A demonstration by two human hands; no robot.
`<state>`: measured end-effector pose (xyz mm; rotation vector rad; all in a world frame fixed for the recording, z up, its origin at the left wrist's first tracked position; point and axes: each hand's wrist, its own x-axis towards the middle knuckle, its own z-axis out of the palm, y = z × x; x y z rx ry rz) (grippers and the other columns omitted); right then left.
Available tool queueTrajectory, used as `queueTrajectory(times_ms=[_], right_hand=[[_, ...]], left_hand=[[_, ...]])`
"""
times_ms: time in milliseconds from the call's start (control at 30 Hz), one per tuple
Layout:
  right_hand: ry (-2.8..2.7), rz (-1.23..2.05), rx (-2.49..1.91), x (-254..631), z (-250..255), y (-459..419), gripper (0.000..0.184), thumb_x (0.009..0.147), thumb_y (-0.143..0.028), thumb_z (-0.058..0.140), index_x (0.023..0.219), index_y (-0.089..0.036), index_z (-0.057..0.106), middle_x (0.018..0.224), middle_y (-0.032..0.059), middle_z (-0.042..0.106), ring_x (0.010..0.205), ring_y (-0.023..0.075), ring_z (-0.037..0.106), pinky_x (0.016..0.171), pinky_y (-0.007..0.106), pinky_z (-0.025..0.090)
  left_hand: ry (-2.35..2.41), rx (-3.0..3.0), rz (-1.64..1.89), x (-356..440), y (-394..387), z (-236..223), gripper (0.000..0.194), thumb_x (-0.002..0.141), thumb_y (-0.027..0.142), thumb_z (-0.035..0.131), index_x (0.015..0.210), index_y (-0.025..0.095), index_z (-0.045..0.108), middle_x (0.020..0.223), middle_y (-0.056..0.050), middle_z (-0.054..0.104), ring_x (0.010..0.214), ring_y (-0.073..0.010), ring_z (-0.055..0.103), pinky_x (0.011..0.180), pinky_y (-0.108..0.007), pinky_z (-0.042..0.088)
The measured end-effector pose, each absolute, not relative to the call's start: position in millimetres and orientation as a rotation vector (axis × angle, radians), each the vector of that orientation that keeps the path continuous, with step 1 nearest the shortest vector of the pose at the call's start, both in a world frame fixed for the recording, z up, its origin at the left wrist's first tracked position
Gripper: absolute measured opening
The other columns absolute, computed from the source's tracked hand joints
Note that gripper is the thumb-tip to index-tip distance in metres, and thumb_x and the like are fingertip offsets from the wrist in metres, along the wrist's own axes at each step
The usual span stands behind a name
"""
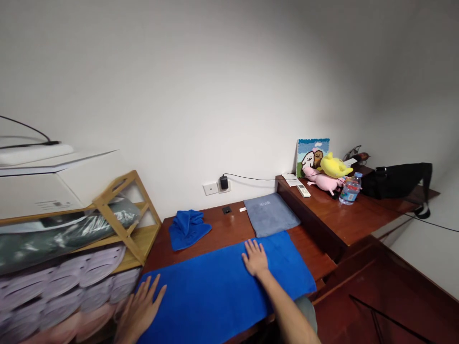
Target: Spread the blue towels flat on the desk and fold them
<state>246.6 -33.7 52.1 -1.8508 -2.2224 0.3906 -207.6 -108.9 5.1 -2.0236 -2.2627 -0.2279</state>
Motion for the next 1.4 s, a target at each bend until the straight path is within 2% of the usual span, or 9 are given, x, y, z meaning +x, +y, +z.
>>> queueTrajectory(times_ms=[200, 367, 467, 533, 700, 933, 1233, 1333, 1400], right_hand=[[-1.952, 0.289, -2.354, 384, 41, -26, 0.071, 0.109, -0.054, 0.020, 0.172, -0.024, 0.023, 0.179, 0.0016, 0.020, 0.166, 0.0240, 0.014, 0.134, 0.047, 0.010], [-1.876, 0.252, -2.464, 405, 46, -25, 0.073, 0.108, -0.049, 0.020, 0.172, -0.016, 0.023, 0.178, 0.0059, 0.020, 0.166, 0.0272, 0.018, 0.133, 0.047, 0.014], [-1.879, 0.097, -2.358, 372, 53, -45, 0.072, 0.108, -0.043, 0.020, 0.170, -0.006, 0.029, 0.177, 0.0121, 0.025, 0.165, 0.0292, 0.019, 0.134, 0.047, 0.012], [-1.969, 0.048, -2.164, 332, 53, -72, 0.070, 0.109, -0.041, 0.020, 0.168, -0.007, 0.034, 0.176, 0.0122, 0.027, 0.165, 0.0292, 0.019, 0.135, 0.047, 0.011], [-2.271, 0.314, -1.564, 197, 50, -155, 0.061, 0.112, -0.045, 0.026, 0.167, -0.024, 0.041, 0.176, 0.0031, 0.030, 0.164, 0.0274, 0.023, 0.135, 0.051, 0.020], [-2.373, 0.571, -1.436, 114, 60, -174, 0.062, 0.113, -0.058, 0.026, 0.169, -0.033, 0.033, 0.176, -0.0013, 0.027, 0.165, 0.0262, 0.020, 0.135, 0.054, 0.015], [-2.156, 0.216, -2.098, 268, 36, -139, 0.063, 0.111, -0.056, 0.028, 0.169, -0.032, 0.032, 0.176, -0.0010, 0.026, 0.164, 0.0273, 0.022, 0.133, 0.053, 0.018], [-2.046, 0.119, -2.284, 331, 24, -144, 0.067, 0.109, -0.057, 0.027, 0.170, -0.029, 0.031, 0.177, -0.0005, 0.024, 0.164, 0.0283, 0.022, 0.133, 0.053, 0.019], [-1.998, 0.113, -2.351, 356, 20, -146, 0.067, 0.109, -0.056, 0.029, 0.169, -0.028, 0.034, 0.176, 0.0004, 0.027, 0.164, 0.0296, 0.024, 0.132, 0.053, 0.021]], left_hand=[[-2.445, -1.854, -0.354, -209, -116, 11, 0.084, 0.097, 0.056, 0.026, 0.164, 0.006, 0.038, 0.172, -0.022, 0.038, 0.161, -0.0337, 0.035, 0.128, -0.053, 0.031], [-2.534, -1.861, -0.486, -204, -117, 24, 0.085, 0.098, 0.056, 0.024, 0.161, 0.002, 0.040, 0.169, -0.023, 0.044, 0.159, -0.0338, 0.038, 0.128, -0.053, 0.032], [-2.436, -1.922, -0.588, -208, -142, 25, 0.083, 0.098, 0.056, 0.024, 0.160, 0.003, 0.043, 0.166, -0.022, 0.049, 0.157, -0.0329, 0.042, 0.130, -0.053, 0.031], [-2.295, -1.970, -0.674, -204, -169, 22, 0.080, 0.100, 0.055, 0.025, 0.161, 0.007, 0.043, 0.167, -0.018, 0.049, 0.158, -0.0309, 0.041, 0.130, -0.051, 0.031], [-2.164, -2.103, -0.595, -165, -223, 16, 0.064, 0.102, 0.052, 0.037, 0.159, 0.027, 0.051, 0.169, -0.006, 0.048, 0.159, -0.0293, 0.039, 0.130, -0.053, 0.034], [-2.263, -2.147, -0.363, -162, -228, 13, 0.065, 0.103, 0.054, 0.038, 0.162, 0.029, 0.045, 0.172, -0.007, 0.042, 0.161, -0.0303, 0.036, 0.130, -0.057, 0.032], [-2.382, -2.007, -0.591, -225, -234, -17, 0.079, 0.100, 0.056, 0.029, 0.162, 0.010, 0.042, 0.173, -0.016, 0.040, 0.159, -0.0301, 0.040, 0.126, -0.049, 0.042], [-2.408, -1.961, -0.641, -249, -238, -31, 0.080, 0.095, 0.056, 0.031, 0.159, 0.011, 0.048, 0.161, -0.017, 0.057, 0.151, -0.0325, 0.052, 0.122, -0.051, 0.048], [-2.362, -1.960, -0.643, -259, -238, -33, 0.077, 0.093, 0.055, 0.033, 0.155, 0.016, 0.055, 0.151, -0.016, 0.067, 0.150, -0.0353, 0.052, 0.124, -0.055, 0.045]])
